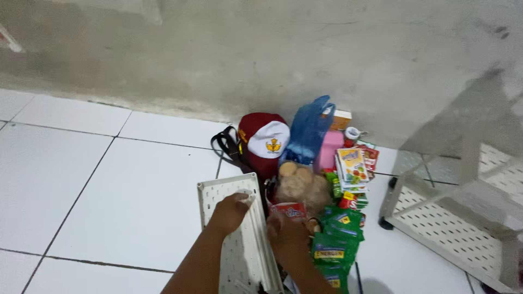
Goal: The person assembles a white plastic shelving unit by inserting vertical poles into the corners of perforated trays and stacking them to form a multi-tiered structure. The person handles the trays and poles by hand, aligning and securing each component in sequence.
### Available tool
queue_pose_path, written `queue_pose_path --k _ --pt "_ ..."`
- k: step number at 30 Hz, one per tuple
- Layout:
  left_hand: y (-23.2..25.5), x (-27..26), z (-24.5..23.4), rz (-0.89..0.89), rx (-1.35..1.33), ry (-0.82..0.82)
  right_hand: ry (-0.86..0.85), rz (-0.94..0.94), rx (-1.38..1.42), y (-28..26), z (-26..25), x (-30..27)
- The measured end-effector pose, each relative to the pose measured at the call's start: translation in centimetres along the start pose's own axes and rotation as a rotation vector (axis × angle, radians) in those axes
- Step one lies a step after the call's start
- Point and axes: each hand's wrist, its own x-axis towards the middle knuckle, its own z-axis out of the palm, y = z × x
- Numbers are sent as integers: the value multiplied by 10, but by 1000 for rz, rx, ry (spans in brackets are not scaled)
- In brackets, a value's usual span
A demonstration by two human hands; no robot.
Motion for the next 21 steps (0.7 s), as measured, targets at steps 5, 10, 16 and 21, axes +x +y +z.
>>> queue_pose_path --k 5,10,16,21 --pt "-13 5 -5 -200 -131 -59 -196 121 -89 23 68 -24" --pt "-7 13 -12 -144 -48 -132 -318 180 -216 24 93 -28" --pt "-9 10 -5 -441 -323 -205 -390 208 -294 22 102 -26" --pt "-44 25 23 184 57 158 -402 198 -268 12 99 -19"
